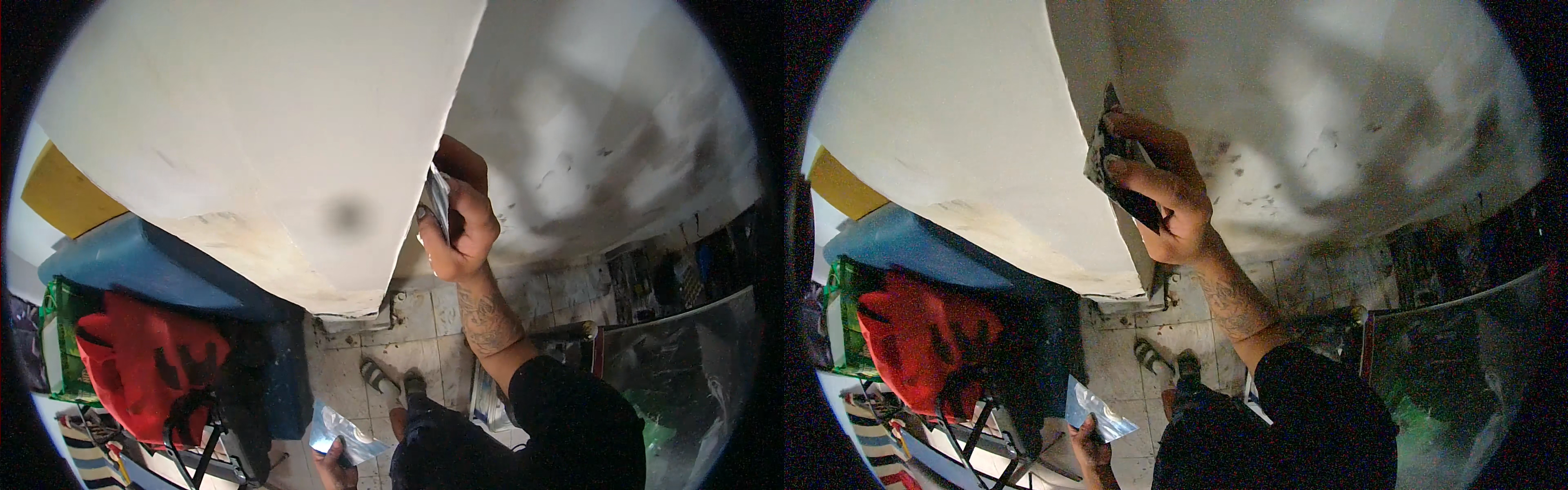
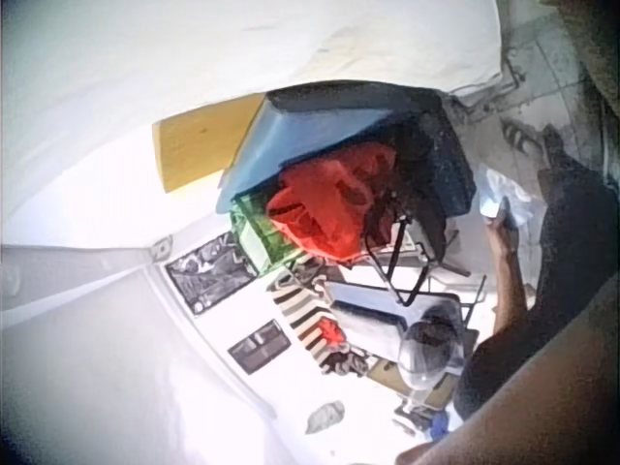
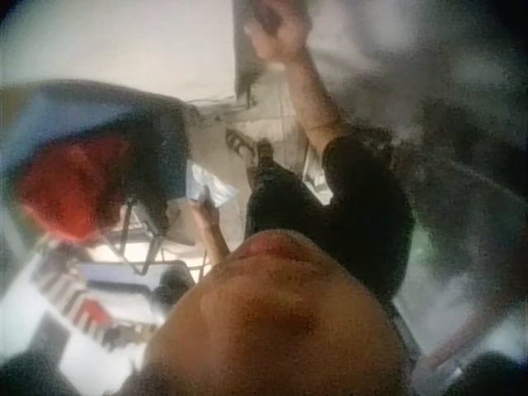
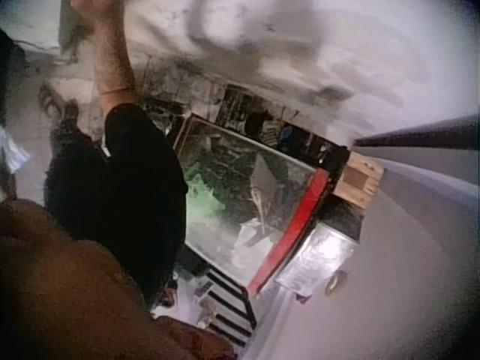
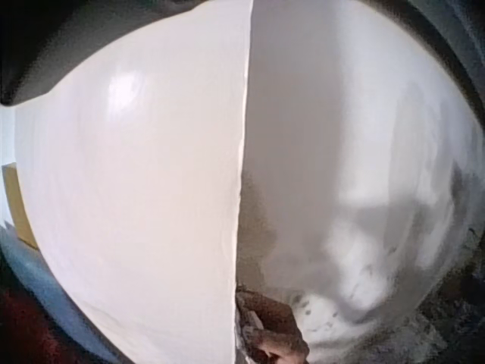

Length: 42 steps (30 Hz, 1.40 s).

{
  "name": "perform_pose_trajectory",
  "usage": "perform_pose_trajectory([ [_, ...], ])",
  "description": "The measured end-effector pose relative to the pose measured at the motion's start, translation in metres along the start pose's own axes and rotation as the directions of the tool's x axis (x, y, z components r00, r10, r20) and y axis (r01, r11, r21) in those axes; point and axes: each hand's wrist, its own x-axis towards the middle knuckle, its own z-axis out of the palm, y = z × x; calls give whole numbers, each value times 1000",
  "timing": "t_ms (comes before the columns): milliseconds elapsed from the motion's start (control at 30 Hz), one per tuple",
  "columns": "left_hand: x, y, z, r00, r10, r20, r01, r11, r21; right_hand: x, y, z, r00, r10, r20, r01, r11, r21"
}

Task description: The person is applying plaster to a wall using two hand trowels.

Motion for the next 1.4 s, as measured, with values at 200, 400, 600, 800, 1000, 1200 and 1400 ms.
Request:
perform_pose_trajectory([
  [200, 6, -5, -6, 1000, -9, -17, 9, 1000, -4, -13, 5, 1, 1000, -4, -6, 4, 1000, -13],
  [400, 15, -17, -25, 1000, -23, -7, 23, 1000, -18, -30, 8, 1, 1000, 10, 10, -10, 999, -36],
  [600, 15, -21, -25, 999, -30, -32, 29, 1000, -10, -42, 9, 2, 1000, 15, 7, -15, 999, -32],
  [800, 17, -29, -25, 996, -47, -78, 45, 999, -20, -57, 12, 6, 1000, 18, -4, -18, 1000, -12],
  [1000, 16, -28, -23, 993, -53, -104, 56, 998, 26, -75, 14, 12, 999, 37, -24, -38, 999, -27],
  [1200, 28, -37, -35, 994, -72, -88, 76, 996, 38, -87, 21, 12, 998, 55, -24, -56, 998, -10],
  [1400, 40, -42, -36, 999, -27, -28, 27, 1000, 0, -107, 24, 14, 997, 68, -29, -69, 997, -29],
])
